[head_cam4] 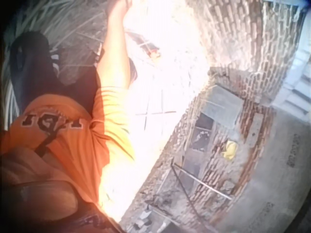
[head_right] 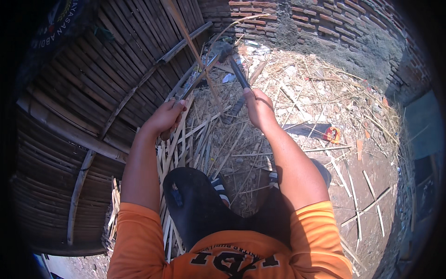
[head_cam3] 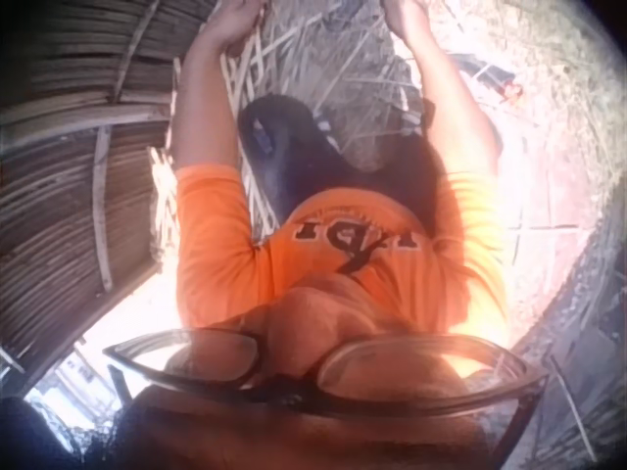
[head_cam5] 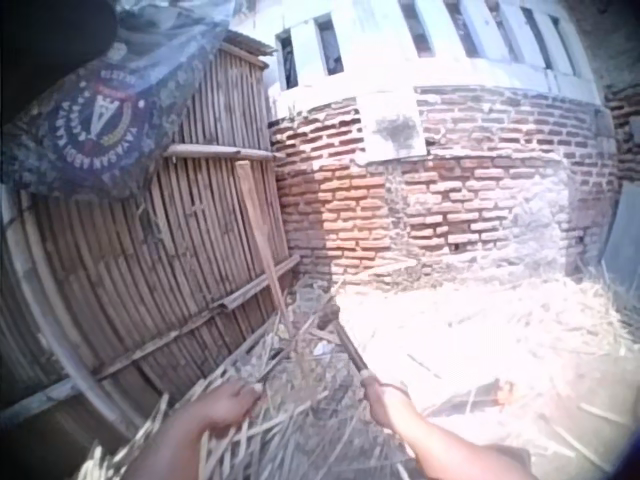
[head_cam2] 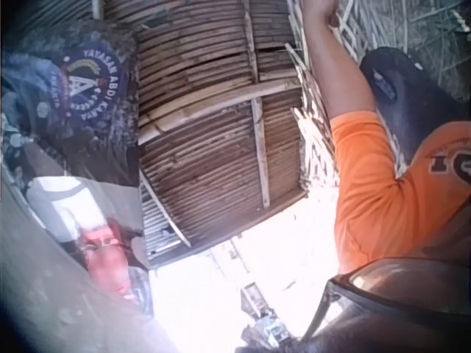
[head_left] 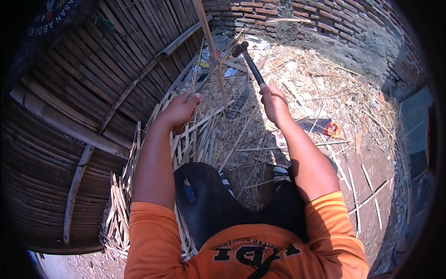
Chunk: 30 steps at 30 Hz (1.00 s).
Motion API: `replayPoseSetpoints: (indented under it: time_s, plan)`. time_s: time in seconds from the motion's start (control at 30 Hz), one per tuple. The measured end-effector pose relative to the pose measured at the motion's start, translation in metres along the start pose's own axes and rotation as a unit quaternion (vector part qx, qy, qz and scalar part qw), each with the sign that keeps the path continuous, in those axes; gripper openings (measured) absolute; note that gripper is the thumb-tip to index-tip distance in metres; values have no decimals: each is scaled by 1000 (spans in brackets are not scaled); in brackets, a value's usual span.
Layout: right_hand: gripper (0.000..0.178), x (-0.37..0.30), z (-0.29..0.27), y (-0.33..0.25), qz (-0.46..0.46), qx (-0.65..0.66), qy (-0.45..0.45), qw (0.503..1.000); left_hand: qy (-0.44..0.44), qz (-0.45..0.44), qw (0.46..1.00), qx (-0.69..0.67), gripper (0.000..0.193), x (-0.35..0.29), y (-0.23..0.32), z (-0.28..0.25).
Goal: The person shaves a long strip of bamboo with a knife, then uses a hammer to pound the edge of the strip against a wooden block.
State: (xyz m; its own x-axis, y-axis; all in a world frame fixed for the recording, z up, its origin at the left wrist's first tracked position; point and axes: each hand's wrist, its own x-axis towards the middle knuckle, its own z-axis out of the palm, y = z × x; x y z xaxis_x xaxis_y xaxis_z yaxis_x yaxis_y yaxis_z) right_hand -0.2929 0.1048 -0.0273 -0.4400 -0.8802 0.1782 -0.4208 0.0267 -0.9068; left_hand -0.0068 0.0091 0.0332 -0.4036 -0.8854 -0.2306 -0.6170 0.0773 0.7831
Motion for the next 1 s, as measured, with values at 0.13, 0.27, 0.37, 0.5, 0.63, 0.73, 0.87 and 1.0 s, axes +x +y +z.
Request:
replayPoseSetpoints:
  time_s: [0.13, 0.27, 0.37, 0.5, 0.63, 0.73, 0.87, 1.0]
  plan:
    - [43, 10, -16, -23, -47, 162, 7, 986, -12, -2, 1000, 5, 42, -4, -7, -5]
    - [46, 15, -6, -9, -69, 24, -21, 997, -5, -1, 1000, -9, 43, -5, 2, 1]
    - [48, 18, 7, 14, 4, -72, -54, 996, -11, -8, 999, -29, 43, 6, -6, -4]
    - [49, 19, 12, 7, 31, 48, -21, 998, -14, -24, 1000, -14, 44, 6, -18, -10]
    - [49, 18, 8, -15, -38, 87, -3, 995, -17, -13, 999, -26, 44, 6, -21, -1]
    - [49, 23, 13, -7, -71, -88, -49, 992, -20, -20, 1000, 9, 44, 10, -16, 3]
    - [47, 18, 20, -4, 1, -60, -14, 998, -35, -40, 998, 35, 44, 19, -13, 7]
    - [48, 23, 7, -20, -64, 90, -5, 994, -30, -50, 998, 13, 43, 13, -15, 6]
